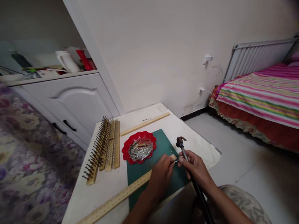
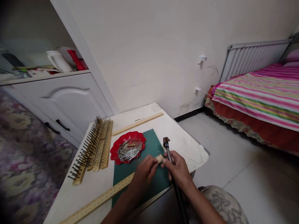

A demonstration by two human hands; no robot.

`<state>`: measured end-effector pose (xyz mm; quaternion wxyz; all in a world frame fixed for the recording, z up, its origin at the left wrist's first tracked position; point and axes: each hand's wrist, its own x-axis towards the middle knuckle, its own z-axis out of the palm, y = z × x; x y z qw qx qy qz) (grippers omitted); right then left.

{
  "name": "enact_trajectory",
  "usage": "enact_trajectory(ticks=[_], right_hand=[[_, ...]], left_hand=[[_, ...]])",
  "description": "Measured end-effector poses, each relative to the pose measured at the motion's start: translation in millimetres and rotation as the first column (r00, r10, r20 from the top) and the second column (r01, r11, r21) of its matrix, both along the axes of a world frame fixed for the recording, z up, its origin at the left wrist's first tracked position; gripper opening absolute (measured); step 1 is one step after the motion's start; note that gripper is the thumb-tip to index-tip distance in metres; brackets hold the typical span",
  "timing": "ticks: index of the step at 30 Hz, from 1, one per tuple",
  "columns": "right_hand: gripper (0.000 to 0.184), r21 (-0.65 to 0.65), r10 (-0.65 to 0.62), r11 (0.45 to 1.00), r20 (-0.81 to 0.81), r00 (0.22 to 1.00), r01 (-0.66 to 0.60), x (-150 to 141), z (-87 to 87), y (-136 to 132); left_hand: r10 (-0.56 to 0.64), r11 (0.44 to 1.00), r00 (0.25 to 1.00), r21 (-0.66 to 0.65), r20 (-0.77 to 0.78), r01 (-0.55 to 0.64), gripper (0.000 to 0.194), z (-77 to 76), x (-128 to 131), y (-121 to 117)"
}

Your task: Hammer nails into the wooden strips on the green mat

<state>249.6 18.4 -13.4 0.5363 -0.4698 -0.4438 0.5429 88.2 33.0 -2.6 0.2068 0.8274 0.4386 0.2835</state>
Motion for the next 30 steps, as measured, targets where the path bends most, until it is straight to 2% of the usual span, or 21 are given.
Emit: enact_trajectory(ticks=[8,12,14,17,21,23,26,30], right_hand=[[0.025,-0.016,0.021,1.000,-0.034,0.999,-0.022,5,-6.6,-2],[0.028,-0.036,0.038,0.999,-0.071,0.997,-0.040,5,-6.5,-3],[0.029,-0.047,0.037,0.998,-0.091,0.995,-0.041,5,-5.4,-3],[0.032,-0.062,0.027,0.998,-0.114,0.993,-0.034,6,-4.1,-3],[0.035,-0.068,0.010,0.998,-0.126,0.992,-0.019,6,-4.6,-3],[0.035,-0.065,0.004,0.998,-0.123,0.992,-0.012,5,-5.2,-3],[0.035,-0.060,-0.003,0.998,-0.108,0.994,-0.003,5,-4.5,-4],[0.030,-0.052,-0.018,0.999,-0.073,0.997,0.014,10,0.1,-4]], left_hand=[[0.000,0.999,0.997,-0.054,0.080,0.004,0.013,-0.3,2,-9],[0.074,0.987,0.970,-0.154,0.231,-0.039,0.010,-2.4,6,-10],[0.153,0.960,0.909,-0.278,0.387,-0.043,0.010,-6.3,10,-10],[0.293,0.892,0.756,-0.452,0.585,0.003,0.013,-15.1,17,-12],[0.422,0.833,0.572,-0.549,0.703,0.060,0.017,-25.7,30,-14],[0.441,0.822,0.530,-0.563,0.724,0.084,0.018,-27.8,33,-14],[0.424,0.843,0.566,-0.537,0.707,0.038,0.017,-26.8,30,-9],[0.417,0.879,0.728,-0.444,0.544,-0.172,0.016,-24.3,16,7]])
